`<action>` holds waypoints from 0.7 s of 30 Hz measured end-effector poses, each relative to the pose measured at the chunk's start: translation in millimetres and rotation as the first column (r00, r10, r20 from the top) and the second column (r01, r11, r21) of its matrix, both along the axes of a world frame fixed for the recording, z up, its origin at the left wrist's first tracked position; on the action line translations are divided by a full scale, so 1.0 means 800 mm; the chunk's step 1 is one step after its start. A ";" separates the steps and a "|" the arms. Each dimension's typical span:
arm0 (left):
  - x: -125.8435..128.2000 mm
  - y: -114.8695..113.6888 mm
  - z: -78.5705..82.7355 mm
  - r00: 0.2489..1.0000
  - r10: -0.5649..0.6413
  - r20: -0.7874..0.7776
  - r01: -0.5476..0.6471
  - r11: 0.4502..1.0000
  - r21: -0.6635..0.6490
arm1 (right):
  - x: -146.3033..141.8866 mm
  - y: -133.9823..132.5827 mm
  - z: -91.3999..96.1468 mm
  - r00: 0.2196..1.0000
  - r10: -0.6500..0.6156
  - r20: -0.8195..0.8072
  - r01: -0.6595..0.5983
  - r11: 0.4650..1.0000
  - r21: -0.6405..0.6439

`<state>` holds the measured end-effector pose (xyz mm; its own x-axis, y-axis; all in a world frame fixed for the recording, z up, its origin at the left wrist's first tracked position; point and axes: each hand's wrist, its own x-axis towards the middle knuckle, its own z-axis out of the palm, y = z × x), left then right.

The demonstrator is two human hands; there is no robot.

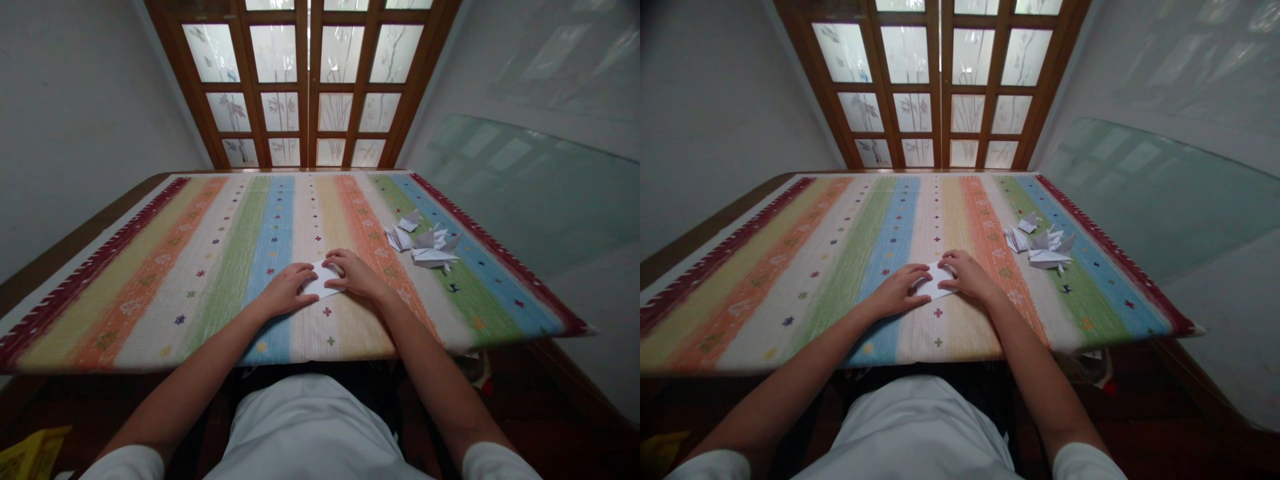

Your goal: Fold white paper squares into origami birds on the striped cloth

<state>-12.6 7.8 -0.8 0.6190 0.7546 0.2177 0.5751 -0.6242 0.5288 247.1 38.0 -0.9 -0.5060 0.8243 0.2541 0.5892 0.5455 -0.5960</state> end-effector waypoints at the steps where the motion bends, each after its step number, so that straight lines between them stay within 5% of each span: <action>1: 0.001 0.000 0.000 1.000 0.027 -0.011 -0.027 1.000 0.008 | 0.000 0.000 0.001 0.999 -0.046 -0.021 0.047 0.999 0.020; 4: 0.003 0.000 -0.001 0.993 0.110 -0.034 -0.108 0.993 0.043 | 0.000 0.002 0.000 0.982 -0.164 -0.099 0.161 0.986 -0.035; 9: 0.004 0.000 -0.003 0.988 0.148 -0.038 -0.145 0.987 0.071 | -0.009 0.004 -0.005 0.963 -0.176 -0.205 0.127 0.964 -0.232; 21: 0.002 0.002 -0.007 0.989 0.150 -0.012 -0.149 0.987 0.061 | -0.019 0.002 0.004 0.910 -0.340 -0.237 0.282 0.927 -0.249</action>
